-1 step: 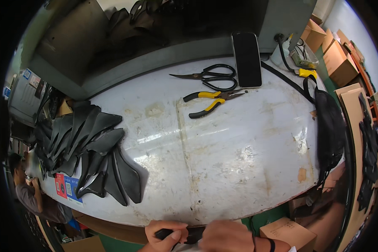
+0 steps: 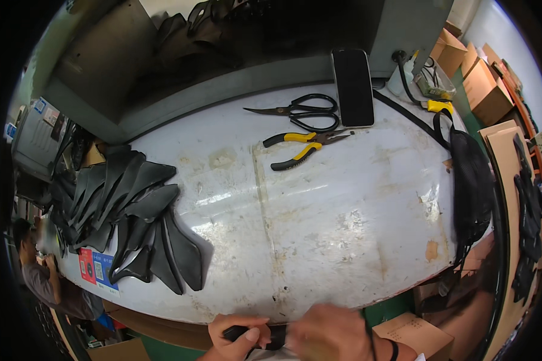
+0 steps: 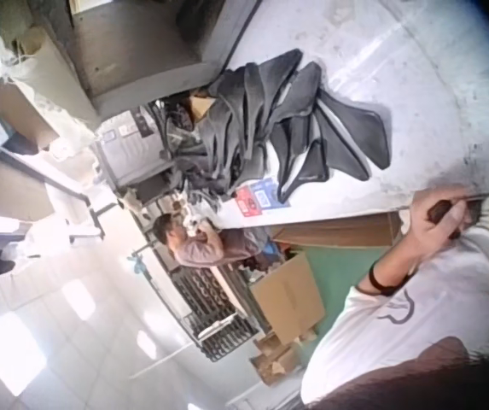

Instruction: Applying glue and fitting black covers onto bicycle saddle bases at a workshop workbench.

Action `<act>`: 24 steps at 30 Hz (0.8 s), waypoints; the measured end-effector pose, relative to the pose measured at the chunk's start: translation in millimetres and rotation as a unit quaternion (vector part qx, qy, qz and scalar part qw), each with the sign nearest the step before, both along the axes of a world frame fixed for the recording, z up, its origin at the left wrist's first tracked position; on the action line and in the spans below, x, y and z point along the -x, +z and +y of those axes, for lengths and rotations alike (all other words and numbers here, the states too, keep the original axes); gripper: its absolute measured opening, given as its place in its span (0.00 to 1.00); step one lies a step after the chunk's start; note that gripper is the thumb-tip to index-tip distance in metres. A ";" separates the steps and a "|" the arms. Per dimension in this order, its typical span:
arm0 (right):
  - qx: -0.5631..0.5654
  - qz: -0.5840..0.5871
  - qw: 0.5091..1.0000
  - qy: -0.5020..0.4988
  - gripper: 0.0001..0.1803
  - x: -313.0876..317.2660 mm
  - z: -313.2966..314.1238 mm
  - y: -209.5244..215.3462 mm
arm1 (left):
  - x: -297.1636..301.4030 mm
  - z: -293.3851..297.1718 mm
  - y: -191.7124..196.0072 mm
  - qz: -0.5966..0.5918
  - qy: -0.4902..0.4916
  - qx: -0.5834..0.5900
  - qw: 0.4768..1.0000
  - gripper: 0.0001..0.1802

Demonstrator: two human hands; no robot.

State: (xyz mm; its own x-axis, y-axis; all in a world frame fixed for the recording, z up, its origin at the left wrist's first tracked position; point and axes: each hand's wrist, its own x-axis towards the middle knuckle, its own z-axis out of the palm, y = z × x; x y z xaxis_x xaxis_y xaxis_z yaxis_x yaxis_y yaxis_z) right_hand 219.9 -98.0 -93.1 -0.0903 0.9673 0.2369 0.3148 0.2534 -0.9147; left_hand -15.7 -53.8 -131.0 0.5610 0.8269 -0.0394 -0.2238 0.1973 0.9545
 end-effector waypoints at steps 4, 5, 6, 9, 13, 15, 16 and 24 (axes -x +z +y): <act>0.030 -0.342 0.920 -0.188 0.24 -6.8 29.9 6.8 | -1.9 -8.4 1.3 0.020 0.044 0.092 0.995 0.17; 0.023 -0.343 0.920 -0.188 0.24 -6.2 28.3 9.5 | -0.6 -9.0 1.3 0.017 0.046 0.086 0.995 0.17; -0.021 -0.331 0.929 -0.165 0.25 -3.5 23.9 11.6 | 3.2 -9.6 1.6 0.004 0.040 0.106 0.994 0.18; -0.020 -0.207 0.973 -0.104 0.23 16.2 5.9 18.0 | 9.6 -8.9 19.2 -0.065 0.083 0.105 0.989 0.25; 0.174 0.165 0.971 -0.006 0.18 42.7 -14.1 -1.4 | 12.3 -3.1 57.3 -0.183 0.213 0.094 0.955 0.41; 0.226 0.279 0.933 0.031 0.19 49.9 -19.1 -13.7 | 10.9 6.5 79.2 -0.226 0.179 0.079 0.954 0.38; 0.280 0.384 0.878 0.063 0.20 51.4 -19.3 -16.8 | 13.5 12.7 86.7 -0.254 0.107 0.058 0.959 0.36; 0.407 0.369 0.834 0.059 0.15 46.8 -4.7 -6.5 | 13.3 17.2 93.8 -0.286 0.113 -0.032 0.951 0.27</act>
State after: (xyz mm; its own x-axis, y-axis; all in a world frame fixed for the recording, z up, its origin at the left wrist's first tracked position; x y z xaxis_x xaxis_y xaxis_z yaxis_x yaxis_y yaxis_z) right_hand 173.1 -102.7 -99.7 -0.3165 0.8296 -0.4599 -0.3930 -0.5560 -0.7324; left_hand -29.0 -36.6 -37.2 0.2832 0.9194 0.2730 -0.7403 0.0287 0.6717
